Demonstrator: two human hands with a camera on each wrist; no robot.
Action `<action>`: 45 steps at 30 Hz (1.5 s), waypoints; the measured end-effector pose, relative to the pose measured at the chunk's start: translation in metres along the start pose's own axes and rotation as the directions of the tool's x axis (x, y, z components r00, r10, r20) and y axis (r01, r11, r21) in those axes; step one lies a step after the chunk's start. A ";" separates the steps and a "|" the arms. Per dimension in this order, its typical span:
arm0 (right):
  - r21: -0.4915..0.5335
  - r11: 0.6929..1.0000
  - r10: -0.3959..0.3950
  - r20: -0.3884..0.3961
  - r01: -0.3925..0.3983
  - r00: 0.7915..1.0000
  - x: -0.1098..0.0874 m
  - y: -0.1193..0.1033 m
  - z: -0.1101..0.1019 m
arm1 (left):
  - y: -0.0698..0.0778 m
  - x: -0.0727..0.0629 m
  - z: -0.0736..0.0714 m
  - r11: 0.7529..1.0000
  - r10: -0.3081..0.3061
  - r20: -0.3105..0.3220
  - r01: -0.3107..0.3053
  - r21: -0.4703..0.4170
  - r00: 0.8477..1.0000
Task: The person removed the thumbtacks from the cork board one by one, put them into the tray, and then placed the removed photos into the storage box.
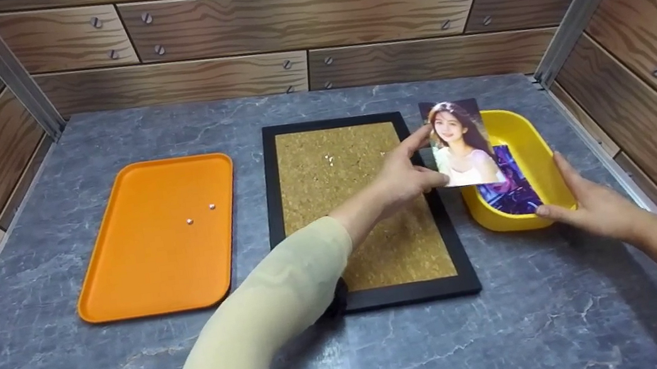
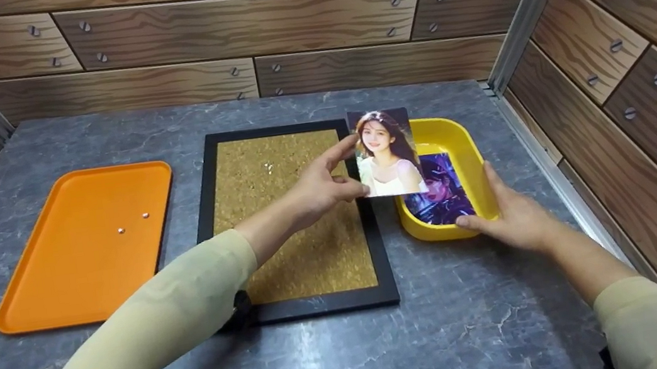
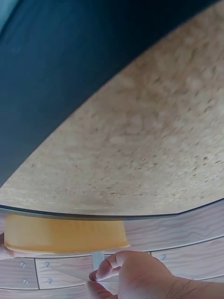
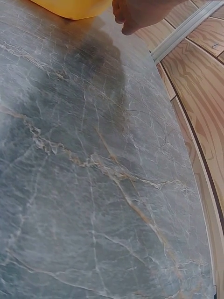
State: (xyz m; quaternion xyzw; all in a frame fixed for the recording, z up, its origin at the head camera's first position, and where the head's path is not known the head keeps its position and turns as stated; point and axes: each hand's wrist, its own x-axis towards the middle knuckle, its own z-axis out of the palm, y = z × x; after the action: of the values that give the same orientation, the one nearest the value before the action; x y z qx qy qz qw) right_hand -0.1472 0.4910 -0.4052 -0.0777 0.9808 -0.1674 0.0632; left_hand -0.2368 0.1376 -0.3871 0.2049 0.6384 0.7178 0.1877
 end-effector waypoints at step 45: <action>0.003 1.000 -0.023 -0.028 0.023 0.999 0.002 0.004 0.003 | -0.013 0.025 0.032 0.993 0.007 0.038 -0.011 0.115 0.999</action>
State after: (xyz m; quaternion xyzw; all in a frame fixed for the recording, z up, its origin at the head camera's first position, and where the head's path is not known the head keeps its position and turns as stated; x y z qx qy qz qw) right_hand -0.1489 0.4932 -0.4090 -0.0863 0.9803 -0.1709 0.0475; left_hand -0.2408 0.1795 -0.3951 0.2316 0.6743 0.6766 0.1842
